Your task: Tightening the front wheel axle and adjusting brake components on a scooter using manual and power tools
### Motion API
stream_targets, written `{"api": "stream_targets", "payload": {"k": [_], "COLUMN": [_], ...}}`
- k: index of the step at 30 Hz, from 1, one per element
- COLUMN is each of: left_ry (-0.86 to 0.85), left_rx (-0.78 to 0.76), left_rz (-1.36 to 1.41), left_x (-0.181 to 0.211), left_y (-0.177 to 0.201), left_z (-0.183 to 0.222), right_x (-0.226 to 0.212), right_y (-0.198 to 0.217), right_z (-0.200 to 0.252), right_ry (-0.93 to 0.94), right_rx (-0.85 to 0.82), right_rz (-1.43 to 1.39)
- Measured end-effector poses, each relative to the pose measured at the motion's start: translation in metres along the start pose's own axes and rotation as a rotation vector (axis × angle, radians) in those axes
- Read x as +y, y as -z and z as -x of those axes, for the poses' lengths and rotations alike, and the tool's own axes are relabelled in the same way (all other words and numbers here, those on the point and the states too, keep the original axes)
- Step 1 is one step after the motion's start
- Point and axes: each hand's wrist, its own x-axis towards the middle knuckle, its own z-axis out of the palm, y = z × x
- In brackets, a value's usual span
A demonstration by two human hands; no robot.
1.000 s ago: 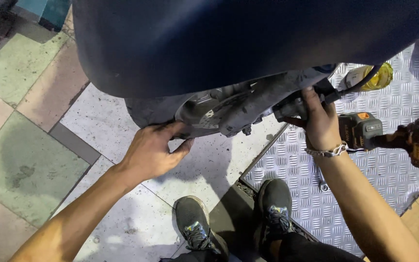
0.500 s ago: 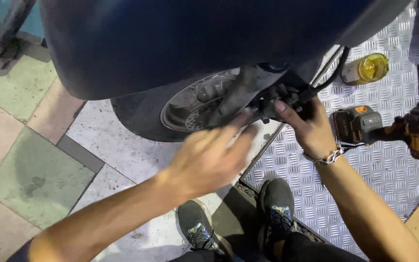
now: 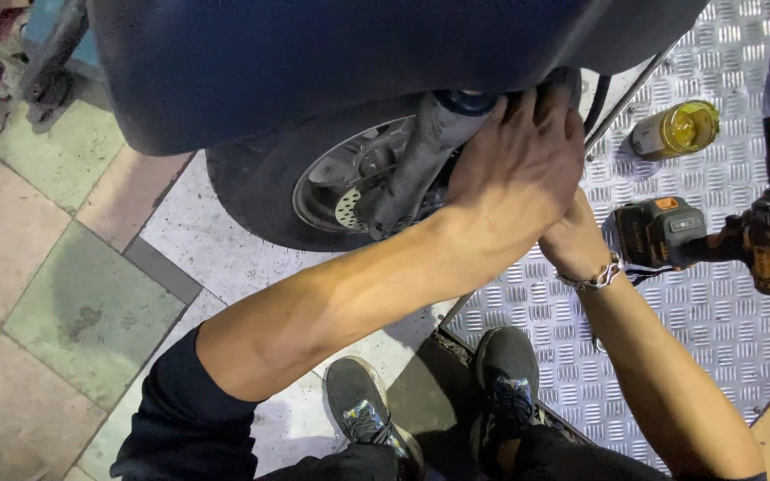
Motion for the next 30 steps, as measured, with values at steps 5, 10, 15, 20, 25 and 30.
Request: {"api": "stream_targets", "payload": {"k": [5,10,15,20,25,30], "left_ry": [0.121,0.111,0.009,0.282,0.254,0.236], "left_rx": [0.404,0.308,0.204,0.259,0.068,0.287], "left_rz": [-0.018,-0.035,-0.109,0.040,0.377,0.276], "left_x": [0.020,0.029,-0.021,-0.091,-0.114,-0.116], "left_y": [0.004,0.028,0.017,-0.042,-0.075,-0.082], "left_z": [0.023,0.085,0.153,0.170,0.179,0.173], "right_x": [0.018,0.030,-0.038,0.010,0.050,0.053], "right_y": [0.004,0.011,-0.028,-0.023,-0.011,-0.008], "right_z": [0.002,-0.003,0.002,-0.006,-0.019,-0.025], "right_ry": [-0.039,-0.069,-0.230,-0.171,-0.173,-0.192], "right_rx": [0.001,-0.009,0.049,0.230,0.333,0.246], "right_rz": [0.010,0.044,-0.268,-0.328,-0.516,-0.720]}}
